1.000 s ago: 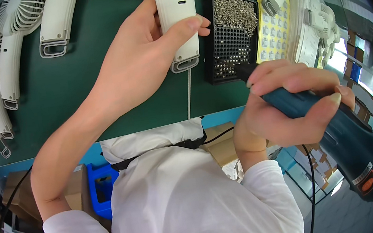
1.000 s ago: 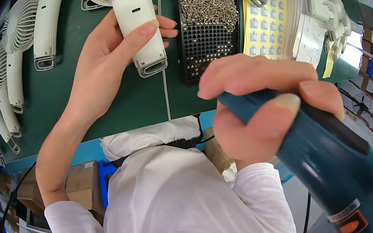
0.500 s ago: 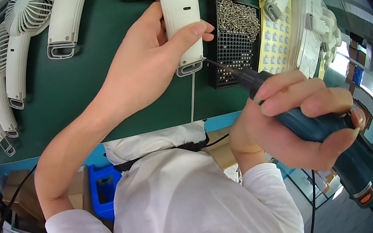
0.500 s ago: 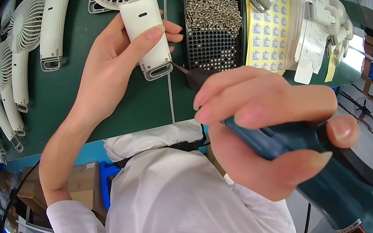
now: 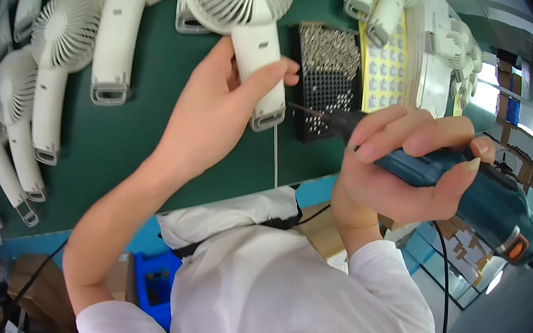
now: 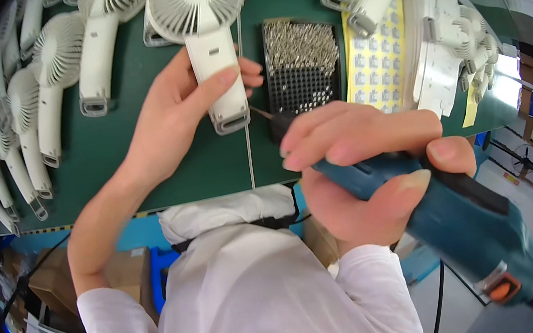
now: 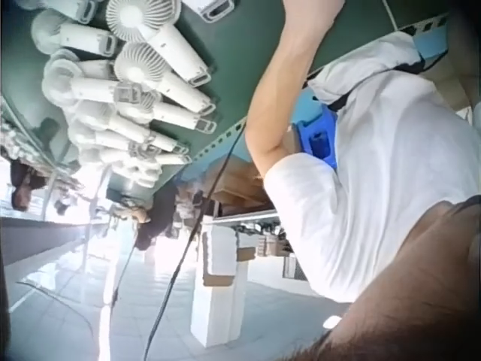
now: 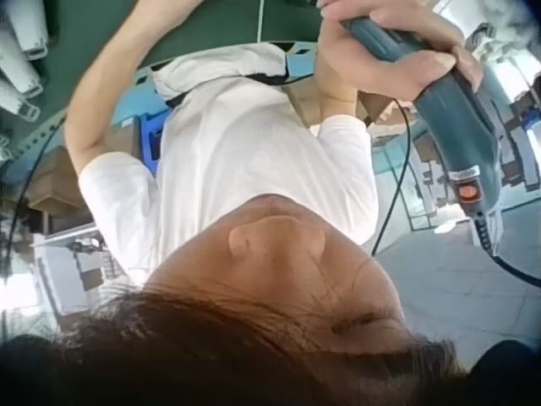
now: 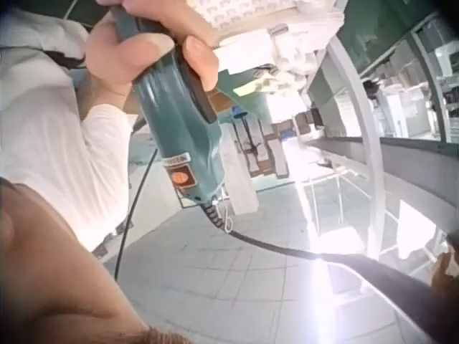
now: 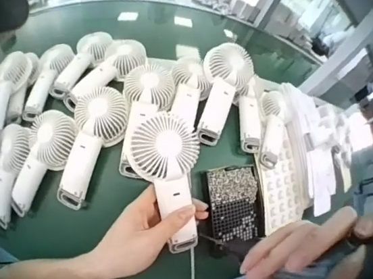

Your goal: Assembling portable hand fans by securing screws with an electric screwdriver on an assembly line.

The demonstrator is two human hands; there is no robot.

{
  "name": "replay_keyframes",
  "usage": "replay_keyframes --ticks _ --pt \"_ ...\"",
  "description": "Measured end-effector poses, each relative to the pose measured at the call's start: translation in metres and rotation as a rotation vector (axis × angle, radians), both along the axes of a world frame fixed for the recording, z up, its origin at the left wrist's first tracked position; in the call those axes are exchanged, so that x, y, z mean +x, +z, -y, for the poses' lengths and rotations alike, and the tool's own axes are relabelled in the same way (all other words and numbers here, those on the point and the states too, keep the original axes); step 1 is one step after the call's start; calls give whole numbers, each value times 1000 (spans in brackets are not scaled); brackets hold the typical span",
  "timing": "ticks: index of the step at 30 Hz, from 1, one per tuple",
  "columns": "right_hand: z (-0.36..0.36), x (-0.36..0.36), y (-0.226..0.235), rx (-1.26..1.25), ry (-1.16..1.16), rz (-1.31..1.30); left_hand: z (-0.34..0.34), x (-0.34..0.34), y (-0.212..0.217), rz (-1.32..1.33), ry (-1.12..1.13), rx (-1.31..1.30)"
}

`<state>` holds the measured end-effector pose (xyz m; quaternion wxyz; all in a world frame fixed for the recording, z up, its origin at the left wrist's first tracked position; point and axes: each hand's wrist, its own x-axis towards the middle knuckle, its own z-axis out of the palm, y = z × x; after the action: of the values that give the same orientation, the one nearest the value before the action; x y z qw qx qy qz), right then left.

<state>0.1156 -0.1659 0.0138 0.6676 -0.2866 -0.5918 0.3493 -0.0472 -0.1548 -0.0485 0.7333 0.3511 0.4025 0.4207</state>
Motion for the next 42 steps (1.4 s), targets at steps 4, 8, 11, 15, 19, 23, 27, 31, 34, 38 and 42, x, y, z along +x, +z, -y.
replay_keyframes --ticks 4,8,11,15,19,23,27,31,34,38,42 --pt "-15 23 16 -59 -220 -196 1 -2 7 43 0 -41" --pt "-51 50 20 60 -398 -225 -2 -4 22 -164 -5 22" --pt "-68 62 19 80 -525 -188 -22 1 33 -382 95 70" --pt "-61 66 14 4 -506 -283 -72 4 52 -701 341 401" --pt "-57 72 -4 29 -360 -186 -115 -1 53 -1124 384 596" --pt "-46 73 -4 -6 -296 -247 -121 2 36 -1605 331 1049" --pt "-39 83 7 -33 -173 -169 -112 15 52 -1773 339 938" --pt "-35 97 13 -9 -183 -31 -113 65 81 -1602 345 1214" --pt "-18 111 23 -40 -153 24 -133 122 84 -1174 -4 1271" --pt "8 109 16 -38 -387 -222 -175 205 61 -955 -200 1407" --pt "12 95 13 -98 -515 -517 -183 269 37 -1129 -309 1394"
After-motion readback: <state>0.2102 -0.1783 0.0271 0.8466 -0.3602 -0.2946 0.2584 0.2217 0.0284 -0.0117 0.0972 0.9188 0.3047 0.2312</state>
